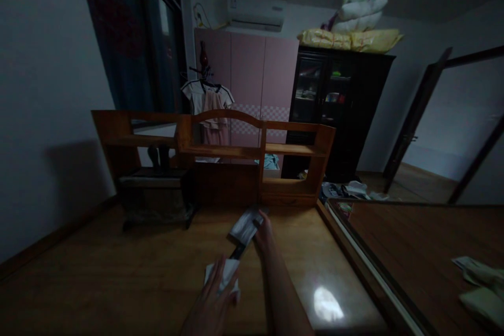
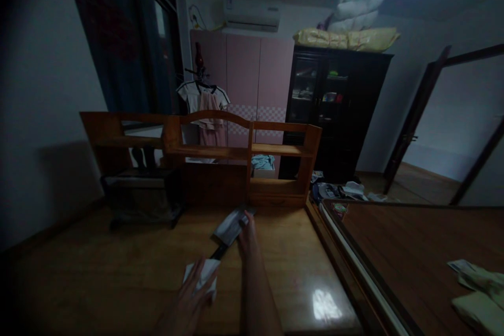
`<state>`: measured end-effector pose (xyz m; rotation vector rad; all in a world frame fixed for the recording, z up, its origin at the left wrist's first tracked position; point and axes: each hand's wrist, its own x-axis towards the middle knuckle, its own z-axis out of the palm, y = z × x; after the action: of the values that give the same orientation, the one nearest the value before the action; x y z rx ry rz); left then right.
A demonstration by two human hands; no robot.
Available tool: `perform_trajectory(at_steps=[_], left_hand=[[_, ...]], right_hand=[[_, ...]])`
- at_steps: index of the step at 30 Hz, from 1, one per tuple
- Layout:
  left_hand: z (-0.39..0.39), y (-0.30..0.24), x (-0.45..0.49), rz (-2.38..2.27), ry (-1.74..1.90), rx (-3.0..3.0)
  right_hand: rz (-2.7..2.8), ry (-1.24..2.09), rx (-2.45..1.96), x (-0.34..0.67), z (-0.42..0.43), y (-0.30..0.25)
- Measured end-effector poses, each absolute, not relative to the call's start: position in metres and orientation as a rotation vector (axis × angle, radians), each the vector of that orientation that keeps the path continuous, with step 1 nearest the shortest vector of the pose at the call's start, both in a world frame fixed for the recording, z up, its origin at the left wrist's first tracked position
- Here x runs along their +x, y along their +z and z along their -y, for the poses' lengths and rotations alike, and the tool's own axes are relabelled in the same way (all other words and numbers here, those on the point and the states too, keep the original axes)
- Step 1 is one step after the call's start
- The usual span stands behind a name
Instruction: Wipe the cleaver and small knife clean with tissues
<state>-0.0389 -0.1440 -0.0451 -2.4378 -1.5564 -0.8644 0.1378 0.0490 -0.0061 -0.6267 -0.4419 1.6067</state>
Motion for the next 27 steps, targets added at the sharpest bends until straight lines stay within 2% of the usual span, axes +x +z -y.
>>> perform_trajectory(at_steps=[27], left_hand=[[0.156, -0.041, -0.051, 1.658, -0.856, -2.539]], right_hand=[[0.517, 1.519, -0.535, 0.139, -0.042, 0.001]])
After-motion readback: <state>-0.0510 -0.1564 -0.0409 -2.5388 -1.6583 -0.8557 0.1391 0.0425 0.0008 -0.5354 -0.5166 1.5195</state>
